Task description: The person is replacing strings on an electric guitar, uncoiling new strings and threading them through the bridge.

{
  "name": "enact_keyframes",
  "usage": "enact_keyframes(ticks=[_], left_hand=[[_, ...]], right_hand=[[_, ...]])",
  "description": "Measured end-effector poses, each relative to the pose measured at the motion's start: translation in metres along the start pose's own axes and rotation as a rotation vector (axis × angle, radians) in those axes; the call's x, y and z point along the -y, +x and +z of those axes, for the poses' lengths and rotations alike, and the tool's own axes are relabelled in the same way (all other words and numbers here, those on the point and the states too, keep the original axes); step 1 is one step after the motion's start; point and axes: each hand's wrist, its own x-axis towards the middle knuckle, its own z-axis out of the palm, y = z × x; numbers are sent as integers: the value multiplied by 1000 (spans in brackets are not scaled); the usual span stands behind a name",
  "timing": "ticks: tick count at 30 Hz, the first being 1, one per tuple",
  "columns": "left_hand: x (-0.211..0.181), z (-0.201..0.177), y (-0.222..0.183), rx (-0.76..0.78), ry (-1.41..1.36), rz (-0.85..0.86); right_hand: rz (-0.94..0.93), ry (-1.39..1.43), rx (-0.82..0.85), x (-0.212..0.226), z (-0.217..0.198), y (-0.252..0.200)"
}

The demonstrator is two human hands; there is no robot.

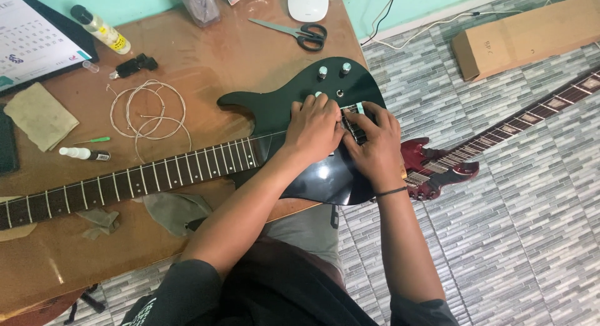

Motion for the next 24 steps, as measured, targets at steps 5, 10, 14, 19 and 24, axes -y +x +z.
enact_keyframes(ticks=[5,10,14,19,24], left_hand=[[-1,-1,2,14,23,-27],[6,3,1,-60,42,6],[8,1,2,-65,29,1],[10,-1,1,-72,-36,-5],[18,-6,-6,-73,-157,10]], right_hand=[[-10,-18,14,-5,1,1],[-27,20,-11,-5,2,0],[-70,96,-63,2,-4,1],[-86,100,-85,3,-4,-1],[-104,6,-94,-4,2,-3]])
